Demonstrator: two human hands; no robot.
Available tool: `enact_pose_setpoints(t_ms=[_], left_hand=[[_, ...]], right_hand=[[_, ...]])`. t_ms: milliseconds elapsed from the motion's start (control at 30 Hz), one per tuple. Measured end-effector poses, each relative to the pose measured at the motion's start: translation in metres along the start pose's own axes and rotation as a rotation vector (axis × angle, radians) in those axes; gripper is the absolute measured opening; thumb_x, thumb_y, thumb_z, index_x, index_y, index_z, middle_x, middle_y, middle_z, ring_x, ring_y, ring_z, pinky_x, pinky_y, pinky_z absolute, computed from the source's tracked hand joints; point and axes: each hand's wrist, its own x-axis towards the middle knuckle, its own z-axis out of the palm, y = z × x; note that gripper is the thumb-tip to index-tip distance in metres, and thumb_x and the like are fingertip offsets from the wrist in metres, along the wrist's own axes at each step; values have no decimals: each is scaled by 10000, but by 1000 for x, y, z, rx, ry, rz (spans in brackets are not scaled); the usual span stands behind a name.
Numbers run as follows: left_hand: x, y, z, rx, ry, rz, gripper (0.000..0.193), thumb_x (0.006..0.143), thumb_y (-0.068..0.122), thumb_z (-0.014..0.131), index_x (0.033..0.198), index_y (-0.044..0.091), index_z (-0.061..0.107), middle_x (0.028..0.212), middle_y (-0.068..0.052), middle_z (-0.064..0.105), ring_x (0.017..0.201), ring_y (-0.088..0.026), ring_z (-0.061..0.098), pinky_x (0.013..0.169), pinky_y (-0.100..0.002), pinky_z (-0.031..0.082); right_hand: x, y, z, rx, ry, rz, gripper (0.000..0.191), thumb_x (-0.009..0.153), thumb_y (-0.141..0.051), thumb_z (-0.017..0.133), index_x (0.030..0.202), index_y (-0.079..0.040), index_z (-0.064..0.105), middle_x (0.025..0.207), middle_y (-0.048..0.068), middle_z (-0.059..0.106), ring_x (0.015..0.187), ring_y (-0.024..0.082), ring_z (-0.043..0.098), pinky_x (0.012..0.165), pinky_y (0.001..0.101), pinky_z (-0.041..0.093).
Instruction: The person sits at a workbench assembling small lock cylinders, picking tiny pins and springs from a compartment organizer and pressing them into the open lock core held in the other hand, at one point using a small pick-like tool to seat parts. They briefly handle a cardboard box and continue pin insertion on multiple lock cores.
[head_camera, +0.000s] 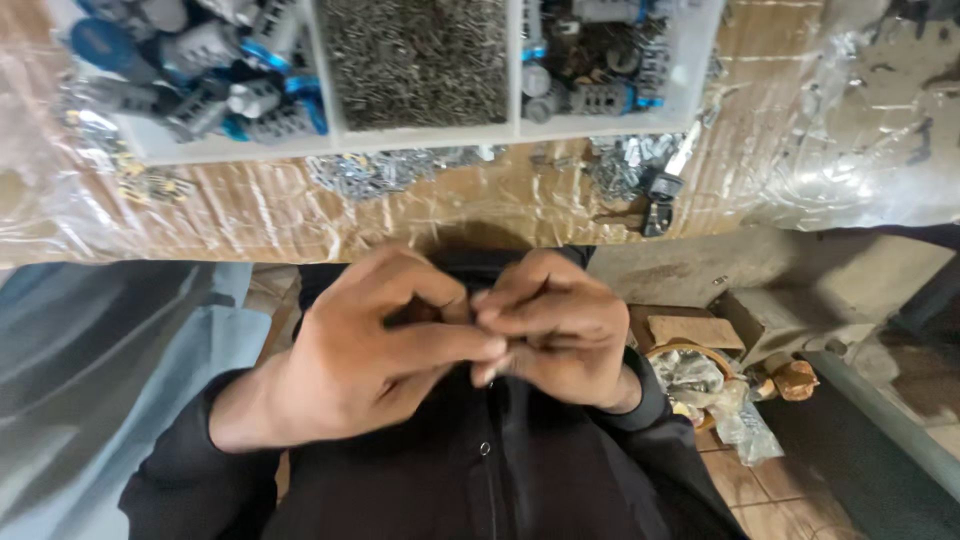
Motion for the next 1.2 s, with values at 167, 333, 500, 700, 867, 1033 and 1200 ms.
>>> enact_pose_setpoints(t_ms=[167,333,500,700,867,1033,1200], left_hand=[[-6,2,1,19,170,-122,427,763,-29,854,1128,61,651,1015,-52,611,875,-216,634,708,-314,517],[8,-13,15,753,215,-33,451,871,126,823,1300,72,695,1008,-66,565,860,-242,582,719,-355,498],[0,-8,-4,402,115,-77,385,965,178,758,1326,83,661,1069,-32,596,946,-225,594,809,-359,522],[9,-13,27,861,172,-56,529,926,321,852,1379,113,678,1022,-52,555,864,-245,533,719,-358,490],[13,-7,16,673,164,-20,426,891,207,838,1272,69,706,1062,-82,557,940,-256,568,790,-362,523],[16,-4,17,724,170,-23,328,894,170,837,1209,112,769,1044,-41,570,918,-228,556,765,-341,506],[7,-27,27,751,205,124,252,1006,183,799,1249,156,738,1185,3,595,1039,-202,553,822,-329,499]], right_hand=[[9,14,9,196,19,-9,296,852,35,841,1131,18,745,1136,182,691,959,243,745,771,300,681],[-6,4,14,254,337,-22,373,822,0,901,1158,1,740,1127,156,666,900,220,734,732,300,685],[-13,-7,3,245,304,-62,399,806,12,917,1151,-20,717,1157,146,660,897,222,729,705,302,691],[-5,2,-15,170,182,-123,391,810,10,865,1166,-10,707,1122,162,657,902,237,742,714,324,699],[-9,-9,-29,182,118,-126,388,826,31,876,1171,-21,707,1179,157,647,913,222,739,710,299,693],[-8,-10,-26,138,146,-89,417,826,26,879,1198,-34,700,1146,147,638,930,223,737,734,303,694],[-6,-12,-18,86,129,-42,427,853,63,874,1215,-48,677,1199,141,616,967,233,731,749,327,695]])
